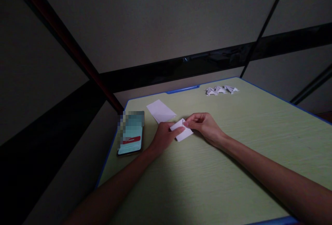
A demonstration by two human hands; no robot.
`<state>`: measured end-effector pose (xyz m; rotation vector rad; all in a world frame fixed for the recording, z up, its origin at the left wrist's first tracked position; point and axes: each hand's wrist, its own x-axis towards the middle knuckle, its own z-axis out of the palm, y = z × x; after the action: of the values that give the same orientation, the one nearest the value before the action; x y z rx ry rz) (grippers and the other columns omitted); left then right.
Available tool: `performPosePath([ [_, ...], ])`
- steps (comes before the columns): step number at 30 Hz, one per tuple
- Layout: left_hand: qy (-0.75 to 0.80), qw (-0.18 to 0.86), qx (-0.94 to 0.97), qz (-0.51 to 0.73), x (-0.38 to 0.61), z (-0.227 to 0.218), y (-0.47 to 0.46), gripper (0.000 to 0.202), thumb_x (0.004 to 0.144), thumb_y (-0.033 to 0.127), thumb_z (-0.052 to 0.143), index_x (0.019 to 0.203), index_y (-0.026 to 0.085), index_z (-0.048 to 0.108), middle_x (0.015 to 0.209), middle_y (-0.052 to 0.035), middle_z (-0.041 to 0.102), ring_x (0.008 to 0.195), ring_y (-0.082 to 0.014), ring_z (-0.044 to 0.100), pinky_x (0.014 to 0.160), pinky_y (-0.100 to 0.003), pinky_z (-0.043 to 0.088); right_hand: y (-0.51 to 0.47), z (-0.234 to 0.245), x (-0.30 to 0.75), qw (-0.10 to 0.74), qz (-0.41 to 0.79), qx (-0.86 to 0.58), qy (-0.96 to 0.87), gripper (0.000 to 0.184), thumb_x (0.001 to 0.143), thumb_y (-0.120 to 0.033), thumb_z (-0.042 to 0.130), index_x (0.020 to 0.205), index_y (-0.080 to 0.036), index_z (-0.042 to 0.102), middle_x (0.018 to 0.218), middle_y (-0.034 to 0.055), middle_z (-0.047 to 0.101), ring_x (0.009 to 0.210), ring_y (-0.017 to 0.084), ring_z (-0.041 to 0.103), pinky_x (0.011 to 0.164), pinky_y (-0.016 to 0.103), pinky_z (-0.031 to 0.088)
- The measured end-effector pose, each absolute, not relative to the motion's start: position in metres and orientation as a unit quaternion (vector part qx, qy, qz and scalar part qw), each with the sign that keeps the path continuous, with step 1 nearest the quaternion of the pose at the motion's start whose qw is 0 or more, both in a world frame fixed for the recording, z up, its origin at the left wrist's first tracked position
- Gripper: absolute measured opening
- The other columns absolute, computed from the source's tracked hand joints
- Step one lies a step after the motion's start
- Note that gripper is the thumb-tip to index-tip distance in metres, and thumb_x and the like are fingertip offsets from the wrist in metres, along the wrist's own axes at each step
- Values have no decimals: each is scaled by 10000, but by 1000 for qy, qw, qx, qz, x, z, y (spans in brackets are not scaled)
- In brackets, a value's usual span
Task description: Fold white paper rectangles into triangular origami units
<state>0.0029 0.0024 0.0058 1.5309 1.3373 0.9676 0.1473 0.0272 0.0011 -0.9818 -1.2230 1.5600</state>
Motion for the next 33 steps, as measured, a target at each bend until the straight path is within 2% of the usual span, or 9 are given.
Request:
performPosePath([
  [15, 548, 420, 616, 381, 5, 6, 3, 254, 601, 312, 568, 453, 111, 524, 416, 49, 399, 419, -54, 318, 412, -190, 229, 26, 0, 141, 462, 620, -407, -486, 163, 511, -216, 654, 524, -126, 519, 452, -40, 507, 399, 42, 374, 409, 201, 230],
  [23, 541, 441, 586, 410, 5, 5, 1, 239, 588, 310, 588, 479, 105, 531, 440, 39, 436, 440, -61, 353, 426, -188, 256, 27, 2, 141, 461, 620, -390, -501, 176, 521, -224, 643, 547, -128, 498, 505, -29, 519, 444, 51, 406, 445, 206, 277],
  [29, 547, 430, 588, 412, 4, 2, 1, 243, 587, 307, 588, 469, 112, 504, 432, 42, 418, 433, -59, 339, 413, -187, 233, 28, 1, 145, 424, 557, -370, -611, 200, 589, -255, 617, 646, -147, 459, 571, -39, 454, 501, 62, 392, 469, 205, 288],
  [33, 541, 423, 595, 418, 4, 2, 1, 279, 589, 341, 583, 452, 116, 490, 422, 44, 394, 435, -62, 329, 421, -197, 229, 28, 1, 149, 336, 491, -348, -724, 207, 732, -325, 475, 618, -157, 434, 547, -44, 365, 497, 70, 332, 451, 208, 249],
])
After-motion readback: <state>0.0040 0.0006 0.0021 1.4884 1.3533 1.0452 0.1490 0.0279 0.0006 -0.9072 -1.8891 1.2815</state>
